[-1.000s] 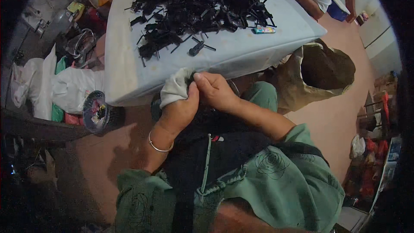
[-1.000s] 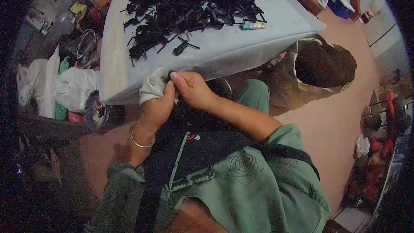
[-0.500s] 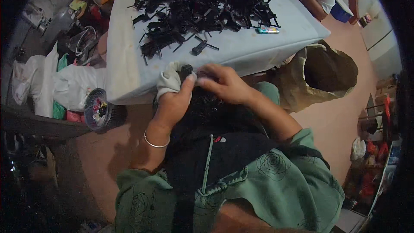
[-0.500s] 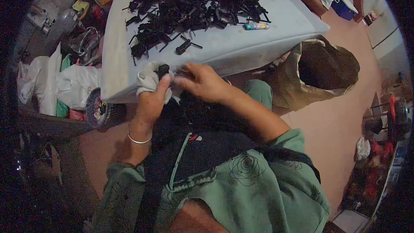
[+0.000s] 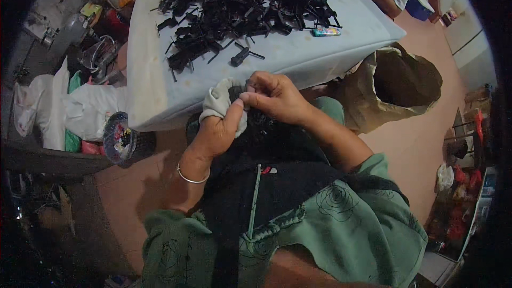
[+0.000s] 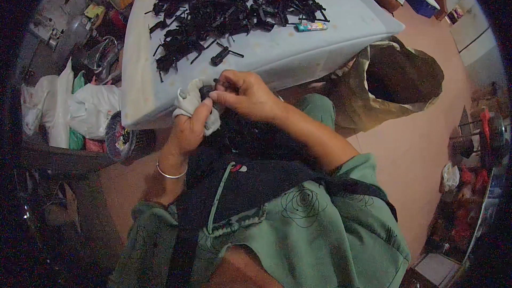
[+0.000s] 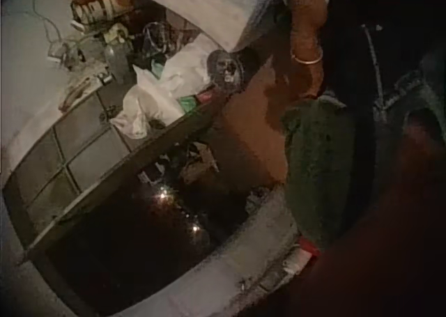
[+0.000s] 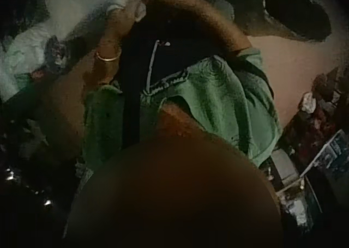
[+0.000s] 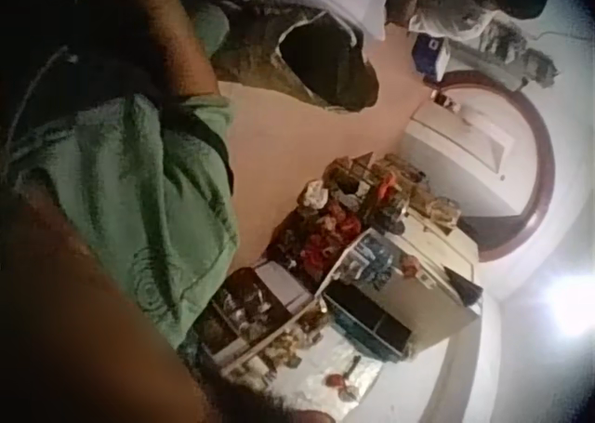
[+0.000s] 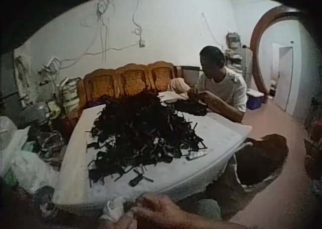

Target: Cleaning and inspecting small black components using a cloth and placing them into a collection bin.

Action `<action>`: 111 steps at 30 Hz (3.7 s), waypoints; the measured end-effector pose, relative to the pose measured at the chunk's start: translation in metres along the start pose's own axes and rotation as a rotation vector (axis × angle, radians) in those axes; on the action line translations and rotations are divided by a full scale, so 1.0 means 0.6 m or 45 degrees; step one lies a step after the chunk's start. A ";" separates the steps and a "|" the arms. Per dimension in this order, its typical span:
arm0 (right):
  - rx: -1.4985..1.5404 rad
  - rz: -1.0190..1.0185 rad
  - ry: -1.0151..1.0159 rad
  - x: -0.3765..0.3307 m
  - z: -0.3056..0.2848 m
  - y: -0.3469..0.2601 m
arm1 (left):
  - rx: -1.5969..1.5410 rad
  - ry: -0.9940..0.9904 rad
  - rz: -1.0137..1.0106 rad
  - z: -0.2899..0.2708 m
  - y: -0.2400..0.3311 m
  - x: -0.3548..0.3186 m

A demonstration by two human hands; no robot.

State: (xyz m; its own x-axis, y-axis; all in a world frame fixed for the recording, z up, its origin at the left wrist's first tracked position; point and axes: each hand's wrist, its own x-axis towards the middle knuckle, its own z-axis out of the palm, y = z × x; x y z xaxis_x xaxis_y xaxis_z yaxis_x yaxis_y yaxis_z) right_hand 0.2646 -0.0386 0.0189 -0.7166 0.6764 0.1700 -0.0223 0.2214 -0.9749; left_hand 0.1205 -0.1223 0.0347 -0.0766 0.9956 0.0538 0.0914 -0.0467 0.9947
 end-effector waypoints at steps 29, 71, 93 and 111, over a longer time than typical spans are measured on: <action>-0.994 -0.070 0.493 0.039 -0.041 0.042 | 0.923 0.084 0.486 -0.007 -0.051 0.025; 0.057 0.047 0.135 0.003 0.035 0.051 | 0.730 0.323 0.476 0.022 -0.048 0.022; 0.129 0.064 -0.034 0.006 -0.015 0.008 | 0.067 -0.027 0.117 -0.005 -0.006 0.024; 0.107 -0.043 0.005 0.000 0.032 0.036 | 0.522 0.106 0.402 0.012 -0.040 0.019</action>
State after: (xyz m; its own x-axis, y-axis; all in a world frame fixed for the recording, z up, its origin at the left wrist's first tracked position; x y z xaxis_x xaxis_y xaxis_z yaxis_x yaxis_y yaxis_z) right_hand 0.2504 -0.0472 -0.0050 -0.7120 0.6721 0.2033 -0.1051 0.1842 -0.9772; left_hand 0.1244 -0.1090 0.0109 -0.0594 0.9276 0.3689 0.5028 -0.2914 0.8138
